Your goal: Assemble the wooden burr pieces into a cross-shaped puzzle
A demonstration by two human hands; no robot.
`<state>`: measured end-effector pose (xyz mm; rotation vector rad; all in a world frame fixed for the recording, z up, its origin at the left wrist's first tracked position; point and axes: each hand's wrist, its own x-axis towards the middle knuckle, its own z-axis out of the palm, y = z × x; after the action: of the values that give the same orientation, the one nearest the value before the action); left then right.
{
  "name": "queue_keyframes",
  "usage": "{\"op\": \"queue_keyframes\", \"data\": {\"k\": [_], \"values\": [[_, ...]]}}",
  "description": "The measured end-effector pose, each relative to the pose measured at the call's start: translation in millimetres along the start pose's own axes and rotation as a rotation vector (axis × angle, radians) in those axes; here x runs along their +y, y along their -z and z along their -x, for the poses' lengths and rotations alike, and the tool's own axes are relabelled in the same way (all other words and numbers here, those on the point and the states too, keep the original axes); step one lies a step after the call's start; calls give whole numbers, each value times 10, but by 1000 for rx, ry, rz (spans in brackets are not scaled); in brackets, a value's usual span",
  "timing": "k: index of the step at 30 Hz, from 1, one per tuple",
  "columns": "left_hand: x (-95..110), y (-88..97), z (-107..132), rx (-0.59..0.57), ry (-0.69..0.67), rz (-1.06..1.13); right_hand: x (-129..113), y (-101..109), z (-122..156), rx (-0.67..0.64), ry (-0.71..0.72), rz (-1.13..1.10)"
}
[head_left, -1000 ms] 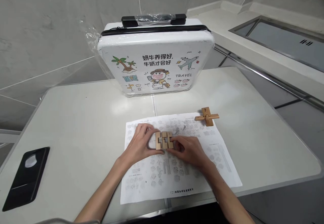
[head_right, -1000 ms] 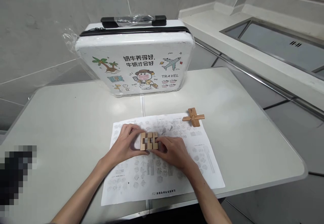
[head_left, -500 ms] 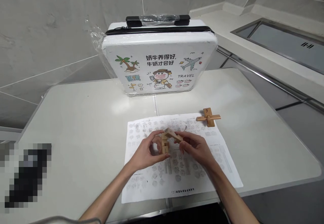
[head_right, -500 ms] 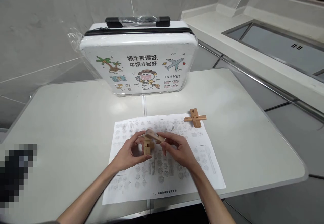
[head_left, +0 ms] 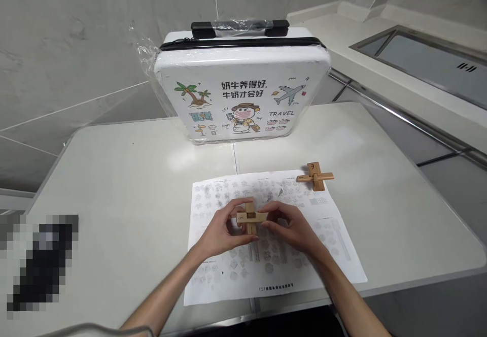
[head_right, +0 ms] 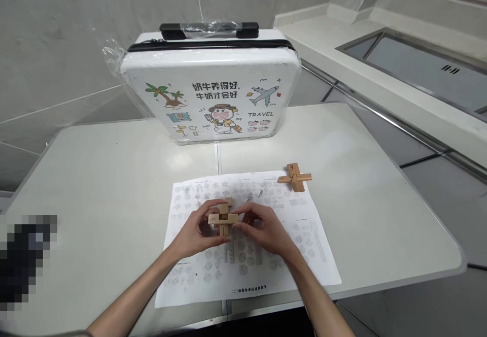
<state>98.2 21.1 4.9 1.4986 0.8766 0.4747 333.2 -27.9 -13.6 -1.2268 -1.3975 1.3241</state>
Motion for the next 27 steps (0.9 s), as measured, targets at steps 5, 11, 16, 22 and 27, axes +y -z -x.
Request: {"op": "queue_keyframes", "data": {"k": [5, 11, 16, 22, 27], "values": [[-42, 11, 4, -8, -27, 10, 6, -5, -4, 17, 6, 34], [-46, 20, 2, 17, -64, -37, 15, -5, -7, 33, 7, 76], [-33, 20, 9, 26, -41, -5, -4, -15, -10, 44, 21, 120], [-114, 42, -7, 166, -5, 147, 46, -66, -31, 68, 175, 347], [-143, 36, -48, 346, -17, 216, 134, -118, -36, 49, 360, 644]]}}
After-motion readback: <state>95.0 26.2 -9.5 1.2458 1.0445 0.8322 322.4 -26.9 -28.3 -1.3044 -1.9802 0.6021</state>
